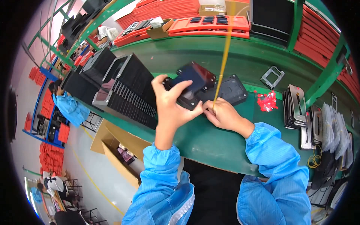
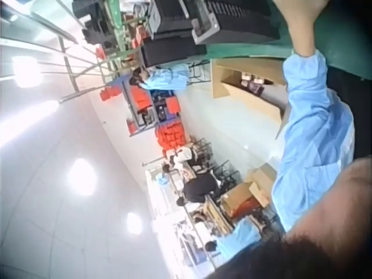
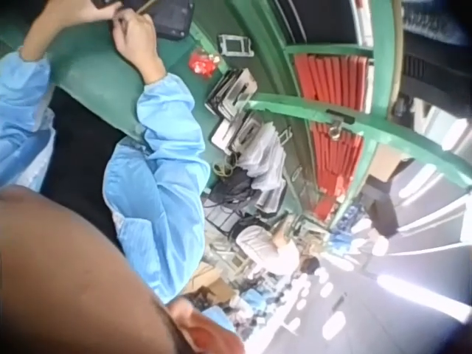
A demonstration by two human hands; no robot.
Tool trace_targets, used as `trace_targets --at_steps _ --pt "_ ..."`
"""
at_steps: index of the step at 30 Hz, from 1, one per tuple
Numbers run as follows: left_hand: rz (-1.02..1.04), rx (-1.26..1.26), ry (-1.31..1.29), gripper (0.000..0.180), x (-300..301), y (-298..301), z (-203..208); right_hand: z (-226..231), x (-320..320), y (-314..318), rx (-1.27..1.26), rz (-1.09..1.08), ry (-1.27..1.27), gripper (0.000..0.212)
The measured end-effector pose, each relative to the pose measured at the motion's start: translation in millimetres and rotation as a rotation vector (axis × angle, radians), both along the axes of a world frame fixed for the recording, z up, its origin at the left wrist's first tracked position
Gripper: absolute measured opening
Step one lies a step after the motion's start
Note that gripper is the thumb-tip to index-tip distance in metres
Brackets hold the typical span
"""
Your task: Assembling electronic handheld devices by aligning components and securing them using an electric screwdriver on an assembly line.
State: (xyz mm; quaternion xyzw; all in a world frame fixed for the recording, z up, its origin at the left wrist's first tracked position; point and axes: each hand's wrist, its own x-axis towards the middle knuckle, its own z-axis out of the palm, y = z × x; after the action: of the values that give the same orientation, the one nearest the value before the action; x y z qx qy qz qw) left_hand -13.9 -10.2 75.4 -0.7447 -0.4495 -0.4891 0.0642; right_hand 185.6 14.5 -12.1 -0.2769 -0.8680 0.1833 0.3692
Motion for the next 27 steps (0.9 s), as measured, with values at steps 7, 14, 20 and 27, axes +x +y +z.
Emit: trace_targets --at_steps 7,14,20,27 --pt "0.434 0.356 0.081 0.056 -59 -41 94 4 -4 -5 -0.012 0.003 0.101 0.011" --pt "0.660 0.121 -0.101 0.047 -142 -36 95 -1 -2 -2 0.008 -0.014 0.076 0.011" --pt "0.575 -0.038 -0.094 0.047 -157 -35 85 -2 4 -1 0.009 -0.035 0.046 0.010" --pt "0.234 0.731 -0.038 0.036 -85 -48 91 1 4 1 -0.038 -0.056 0.032 0.009"
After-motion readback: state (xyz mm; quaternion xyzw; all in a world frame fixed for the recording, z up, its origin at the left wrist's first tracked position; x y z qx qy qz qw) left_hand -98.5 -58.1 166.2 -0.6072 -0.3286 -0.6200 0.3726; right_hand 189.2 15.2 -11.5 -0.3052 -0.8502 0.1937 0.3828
